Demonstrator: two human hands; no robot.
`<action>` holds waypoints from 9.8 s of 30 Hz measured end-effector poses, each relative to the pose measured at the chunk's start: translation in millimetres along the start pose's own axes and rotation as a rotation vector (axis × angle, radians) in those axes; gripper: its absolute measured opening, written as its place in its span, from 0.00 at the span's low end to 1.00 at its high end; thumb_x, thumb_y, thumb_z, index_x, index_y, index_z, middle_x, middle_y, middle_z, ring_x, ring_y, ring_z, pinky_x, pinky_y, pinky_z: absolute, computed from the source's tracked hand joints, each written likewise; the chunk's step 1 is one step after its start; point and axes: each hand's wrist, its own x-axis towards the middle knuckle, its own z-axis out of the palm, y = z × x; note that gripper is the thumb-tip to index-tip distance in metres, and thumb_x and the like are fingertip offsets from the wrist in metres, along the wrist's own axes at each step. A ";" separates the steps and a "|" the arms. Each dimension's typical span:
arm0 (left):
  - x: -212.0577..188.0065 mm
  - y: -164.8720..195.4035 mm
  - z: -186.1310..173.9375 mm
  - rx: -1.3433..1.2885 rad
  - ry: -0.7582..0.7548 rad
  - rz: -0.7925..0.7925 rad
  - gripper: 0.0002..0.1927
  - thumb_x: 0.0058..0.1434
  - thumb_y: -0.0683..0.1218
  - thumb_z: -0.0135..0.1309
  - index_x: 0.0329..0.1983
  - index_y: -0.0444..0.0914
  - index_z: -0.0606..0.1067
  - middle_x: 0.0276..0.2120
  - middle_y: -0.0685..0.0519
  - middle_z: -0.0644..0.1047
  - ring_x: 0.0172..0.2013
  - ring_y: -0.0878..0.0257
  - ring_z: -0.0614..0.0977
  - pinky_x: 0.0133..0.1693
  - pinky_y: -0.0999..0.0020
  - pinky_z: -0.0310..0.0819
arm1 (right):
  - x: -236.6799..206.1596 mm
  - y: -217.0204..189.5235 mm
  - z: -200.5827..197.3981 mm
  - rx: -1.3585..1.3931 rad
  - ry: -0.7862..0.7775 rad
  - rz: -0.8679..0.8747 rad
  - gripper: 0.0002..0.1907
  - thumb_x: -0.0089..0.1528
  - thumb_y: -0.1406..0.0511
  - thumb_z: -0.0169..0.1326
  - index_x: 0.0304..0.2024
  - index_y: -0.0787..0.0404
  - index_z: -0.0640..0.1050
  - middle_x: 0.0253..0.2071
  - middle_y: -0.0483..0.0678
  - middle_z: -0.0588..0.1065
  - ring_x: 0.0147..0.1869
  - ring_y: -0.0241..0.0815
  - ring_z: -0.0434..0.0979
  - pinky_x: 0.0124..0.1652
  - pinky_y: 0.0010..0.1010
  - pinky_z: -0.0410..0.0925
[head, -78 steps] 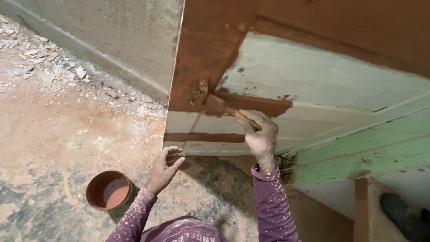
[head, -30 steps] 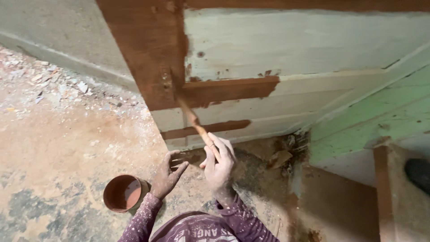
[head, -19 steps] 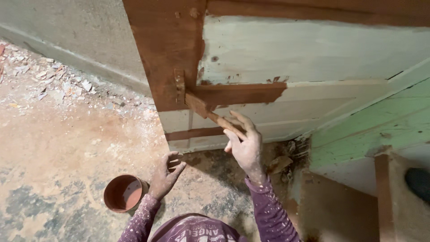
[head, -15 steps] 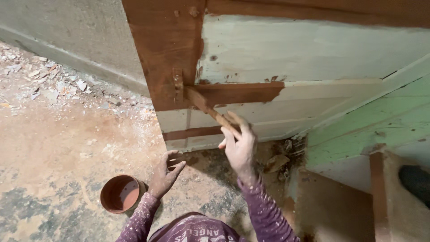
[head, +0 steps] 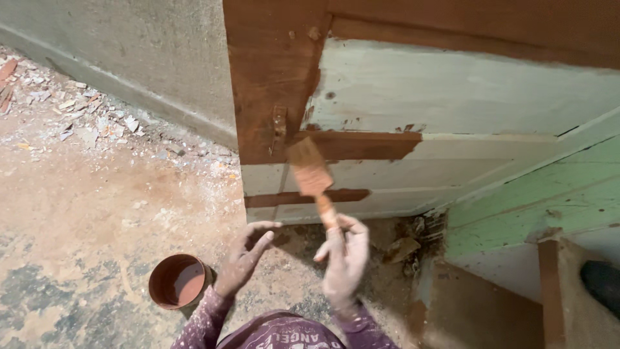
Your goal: The person paints a wooden door panel with reddish-brown paint using a brush, applying strokes along the frame and rails while standing on a staircase. They dip the brush into a paint pot on the floor and continue coating the bare wood sections of the door.
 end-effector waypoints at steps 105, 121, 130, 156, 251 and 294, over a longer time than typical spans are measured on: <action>-64.5 10.4 64.6 0.047 0.123 -0.085 0.23 0.66 0.46 0.49 0.65 0.37 0.69 0.53 0.48 0.65 0.50 0.55 0.75 0.47 0.66 0.78 | -69.6 49.6 -6.2 0.085 -0.230 0.876 0.14 0.71 0.60 0.46 0.48 0.65 0.75 0.38 0.45 0.77 0.38 0.33 0.79 0.36 0.24 0.74; -72.1 11.6 42.5 0.219 0.239 0.079 0.20 0.62 0.42 0.57 0.57 0.35 0.74 0.38 0.52 0.74 0.33 0.65 0.76 0.36 0.71 0.73 | 49.4 13.4 -43.2 -0.092 -0.307 0.695 0.10 0.64 0.64 0.55 0.41 0.65 0.81 0.20 0.38 0.68 0.17 0.28 0.62 0.14 0.21 0.56; -85.1 -3.7 43.4 0.128 0.164 -0.081 0.25 0.58 0.42 0.61 0.60 0.36 0.71 0.39 0.54 0.79 0.29 0.68 0.78 0.34 0.72 0.74 | 88.1 -34.4 -82.4 -0.505 0.323 0.700 0.13 0.68 0.59 0.51 0.44 0.61 0.81 0.25 0.44 0.76 0.17 0.28 0.67 0.13 0.19 0.59; -64.2 -15.1 50.1 0.050 -0.031 -0.025 0.35 0.56 0.40 0.63 0.66 0.37 0.64 0.42 0.53 0.76 0.33 0.67 0.77 0.36 0.72 0.73 | 53.9 4.9 15.5 0.215 0.004 0.791 0.25 0.67 0.68 0.49 0.68 0.59 0.69 0.44 0.48 0.79 0.25 0.28 0.71 0.24 0.16 0.66; 6.0 -4.5 -23.7 0.304 -0.225 -0.047 0.28 0.58 0.49 0.62 0.61 0.37 0.71 0.42 0.48 0.82 0.38 0.61 0.84 0.35 0.67 0.79 | -117.9 -42.9 -128.3 -0.557 0.161 0.880 0.26 0.59 0.72 0.59 0.60 0.66 0.69 0.45 0.52 0.84 0.19 0.31 0.70 0.18 0.22 0.65; -3.1 76.3 84.3 -0.181 0.003 0.009 0.25 0.64 0.39 0.55 0.64 0.33 0.65 0.51 0.49 0.79 0.44 0.64 0.81 0.45 0.72 0.78 | 67.1 -53.2 -98.2 0.047 -0.068 0.559 0.22 0.66 0.69 0.55 0.62 0.69 0.71 0.43 0.53 0.80 0.20 0.26 0.64 0.17 0.17 0.58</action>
